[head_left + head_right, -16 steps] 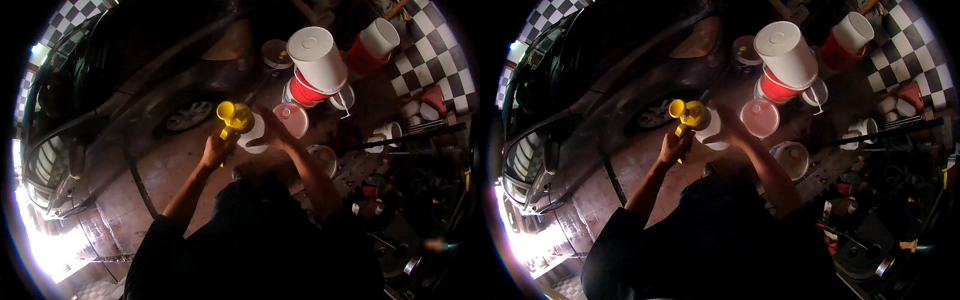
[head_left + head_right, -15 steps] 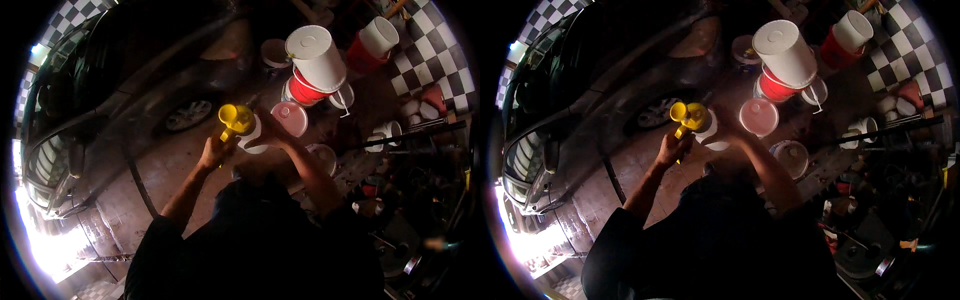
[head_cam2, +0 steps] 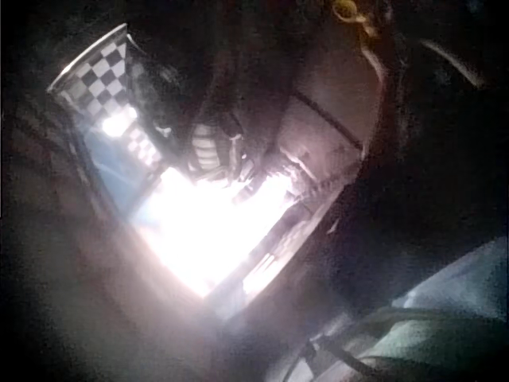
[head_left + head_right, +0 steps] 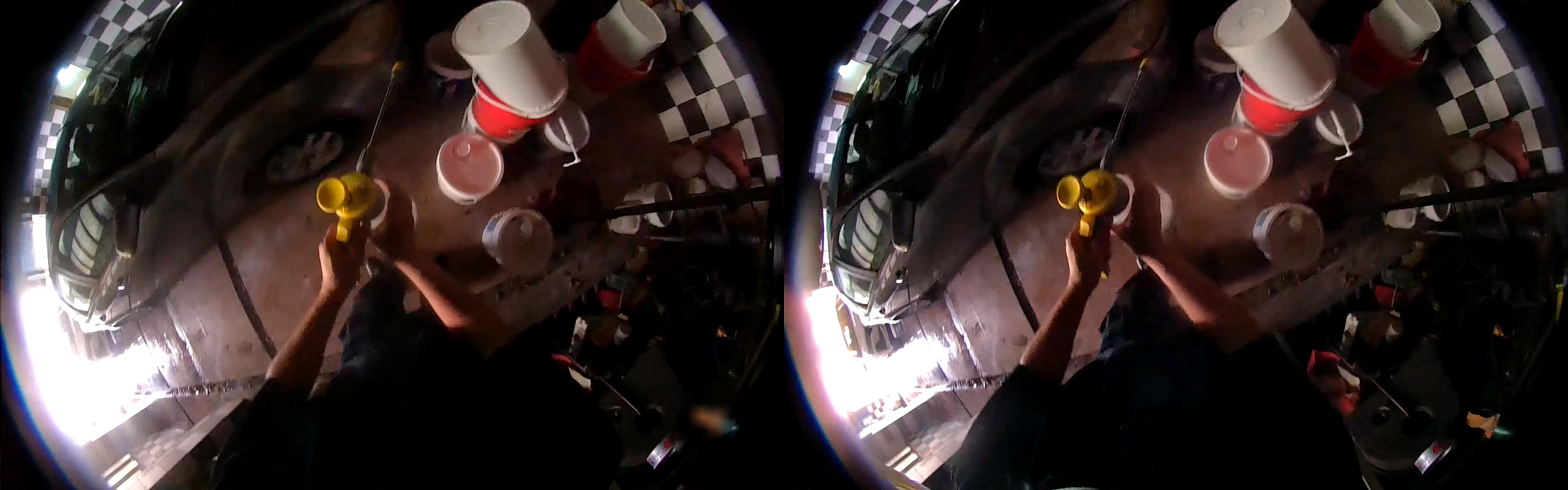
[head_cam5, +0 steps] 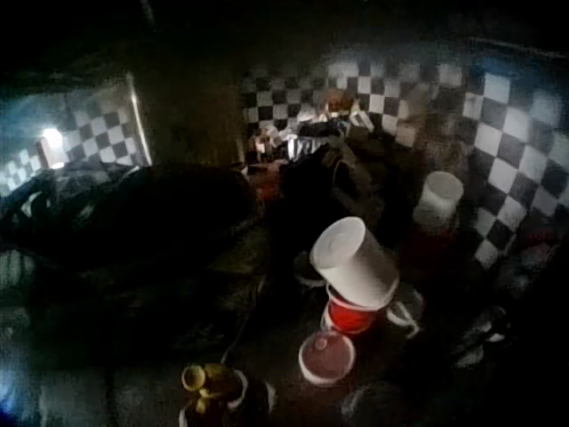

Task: The person scrapes residue from the car door sill using a utility knife, then walks to a garage and sprays the exterior of a white car with a handheld sprayer. They refill the sprayer from a bucket and continue spraying the car's wheels and lower panels.

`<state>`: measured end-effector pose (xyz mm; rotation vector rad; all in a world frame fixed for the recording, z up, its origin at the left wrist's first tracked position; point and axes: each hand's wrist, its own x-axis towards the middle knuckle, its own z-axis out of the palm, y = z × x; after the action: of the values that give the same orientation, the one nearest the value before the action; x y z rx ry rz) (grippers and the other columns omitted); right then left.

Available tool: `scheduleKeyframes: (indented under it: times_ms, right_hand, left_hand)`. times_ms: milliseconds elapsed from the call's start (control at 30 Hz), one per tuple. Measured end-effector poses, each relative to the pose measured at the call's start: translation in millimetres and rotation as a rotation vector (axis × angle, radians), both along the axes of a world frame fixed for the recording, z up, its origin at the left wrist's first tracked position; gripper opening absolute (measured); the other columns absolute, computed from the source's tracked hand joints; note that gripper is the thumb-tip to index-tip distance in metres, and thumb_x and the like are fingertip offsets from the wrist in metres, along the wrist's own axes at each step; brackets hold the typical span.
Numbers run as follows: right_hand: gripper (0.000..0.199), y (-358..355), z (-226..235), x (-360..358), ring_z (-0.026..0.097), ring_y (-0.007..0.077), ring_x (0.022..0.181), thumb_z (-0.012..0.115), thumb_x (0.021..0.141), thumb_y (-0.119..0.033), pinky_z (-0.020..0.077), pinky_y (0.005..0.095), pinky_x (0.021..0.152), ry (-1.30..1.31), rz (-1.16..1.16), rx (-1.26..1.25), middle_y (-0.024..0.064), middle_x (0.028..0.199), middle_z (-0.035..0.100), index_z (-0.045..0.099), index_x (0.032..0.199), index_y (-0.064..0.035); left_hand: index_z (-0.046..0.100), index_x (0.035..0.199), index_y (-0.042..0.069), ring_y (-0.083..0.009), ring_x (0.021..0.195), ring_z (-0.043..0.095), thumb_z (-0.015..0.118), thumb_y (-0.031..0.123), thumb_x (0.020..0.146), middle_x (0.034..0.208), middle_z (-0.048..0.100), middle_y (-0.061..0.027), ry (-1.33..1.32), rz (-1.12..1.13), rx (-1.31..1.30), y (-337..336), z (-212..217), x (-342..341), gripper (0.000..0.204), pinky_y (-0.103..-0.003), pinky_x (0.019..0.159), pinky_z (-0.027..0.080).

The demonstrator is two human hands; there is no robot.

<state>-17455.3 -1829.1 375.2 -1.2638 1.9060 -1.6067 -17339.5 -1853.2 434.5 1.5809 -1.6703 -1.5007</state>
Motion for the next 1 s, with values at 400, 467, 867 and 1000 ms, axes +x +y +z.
scheduleKeyframes:
  times_ms: [400,467,867,1000]
  right_hand:
    - [0.044,91.1,-113.3,67.9,0.052,0.0265,0.111,0.065,0.080,-0.008,0.0411,0.0389,0.095,-0.102,0.245,0.318,0.0151,0.121,0.052,0.049,0.122,-0.0028]
    - [0.035,72.4,-123.8,50.5,0.054,0.0225,0.108,0.062,0.083,-0.009,0.0441,0.0359,0.091,-0.476,0.173,0.533,0.0136,0.118,0.054,0.054,0.117,-0.0033]
    - [0.057,5.7,-527.7,23.6,0.051,0.0296,0.114,0.057,0.081,-0.010,0.0413,0.0373,0.095,-0.234,0.166,0.776,0.0187,0.125,0.049,0.036,0.134,-0.0060]
    - [0.077,-41.8,-638.1,-6.3,0.038,0.0368,0.125,0.059,0.072,-0.004,0.0344,0.0411,0.102,-0.009,0.353,0.526,0.0218,0.137,0.036,0.026,0.141,-0.0067]
  left_hand:
    - [0.054,0.100,0.005,-0.0067,0.061,0.051,0.063,0.014,0.086,0.075,0.055,0.0007,0.105,0.046,0.061,-15.0,-127.5,48.9,0.019,-0.021,0.052,0.040]
    - [0.055,0.103,0.003,-0.0128,0.076,0.057,0.064,0.017,0.084,0.085,0.061,-0.0058,0.135,0.075,0.129,-18.4,-177.7,53.2,0.025,-0.029,0.063,0.046]
    - [0.054,0.105,0.002,-0.0292,0.087,0.063,0.059,0.014,0.084,0.092,0.065,-0.0162,-0.080,0.106,0.161,-29.2,-535.9,60.8,0.024,-0.038,0.075,0.048]
    - [0.054,0.105,0.002,-0.0283,0.089,0.063,0.061,0.017,0.084,0.092,0.065,-0.0157,-0.126,0.080,0.193,-45.4,-619.4,46.9,0.027,-0.037,0.075,0.048]
